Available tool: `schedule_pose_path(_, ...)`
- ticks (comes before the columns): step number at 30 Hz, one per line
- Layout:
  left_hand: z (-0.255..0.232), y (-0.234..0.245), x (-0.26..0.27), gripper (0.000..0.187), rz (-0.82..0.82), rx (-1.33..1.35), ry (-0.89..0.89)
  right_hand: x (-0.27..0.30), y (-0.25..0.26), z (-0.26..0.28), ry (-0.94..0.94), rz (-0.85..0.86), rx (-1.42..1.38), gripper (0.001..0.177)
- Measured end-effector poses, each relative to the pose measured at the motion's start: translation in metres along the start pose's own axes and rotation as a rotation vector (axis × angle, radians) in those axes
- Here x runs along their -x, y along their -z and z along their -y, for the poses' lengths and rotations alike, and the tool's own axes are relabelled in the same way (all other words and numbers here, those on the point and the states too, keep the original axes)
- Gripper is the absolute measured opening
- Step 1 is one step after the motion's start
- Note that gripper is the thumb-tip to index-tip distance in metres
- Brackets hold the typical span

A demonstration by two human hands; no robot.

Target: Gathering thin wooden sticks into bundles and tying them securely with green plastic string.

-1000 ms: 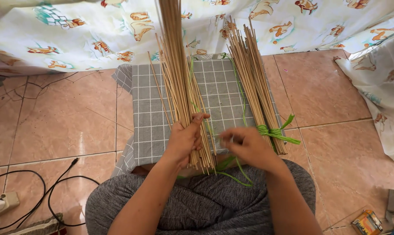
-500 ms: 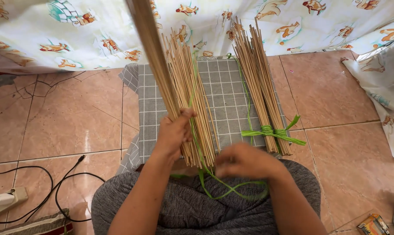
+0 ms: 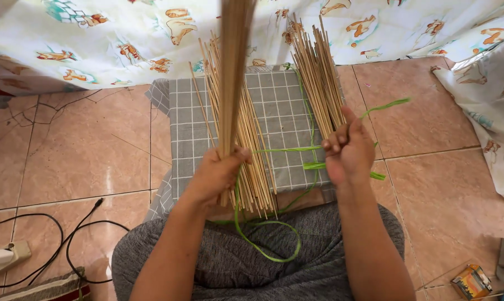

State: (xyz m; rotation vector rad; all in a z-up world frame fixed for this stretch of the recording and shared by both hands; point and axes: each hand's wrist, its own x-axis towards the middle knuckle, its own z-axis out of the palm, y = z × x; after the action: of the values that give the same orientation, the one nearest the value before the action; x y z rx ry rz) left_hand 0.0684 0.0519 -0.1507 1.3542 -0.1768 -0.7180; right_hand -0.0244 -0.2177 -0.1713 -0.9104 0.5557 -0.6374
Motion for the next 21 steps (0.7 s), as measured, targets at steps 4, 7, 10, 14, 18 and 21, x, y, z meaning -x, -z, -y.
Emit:
schedule_pose_path(4, 0.000, 0.003, -0.004, 0.024, -0.057, 0.028, -0.056, 0.009, -0.013, -0.001, 0.092, -0.020, 0.011, 0.050)
schedule_pose_path(7, -0.002, 0.004, -0.002, 0.024, -0.053, 0.000, -0.065, 0.002, -0.007, 0.002, 0.146, -0.096, -0.040, 0.044)
schedule_pose_path(10, -0.013, 0.000, 0.002, 0.026, -0.067, -0.014, -0.073, 0.002, -0.002, 0.009, 0.227, -0.143, -0.052, 0.042)
schedule_pose_path(14, -0.022, 0.005, 0.006, 0.029, -0.125, 0.070, -0.159, 0.021, -0.011, 0.024, 0.362, -0.210, 0.148, 0.021)
schedule_pose_path(18, -0.019, 0.000, 0.009, 0.045, -0.029, 0.341, -0.354, 0.008, 0.001, 0.003, 0.459, -0.132, 0.333, 0.024)
schedule_pose_path(21, -0.014, -0.008, 0.008, 0.045, 0.001, 0.394, -0.413, 0.044, -0.015, -0.024, 0.204, 0.151, 0.611, 0.025)
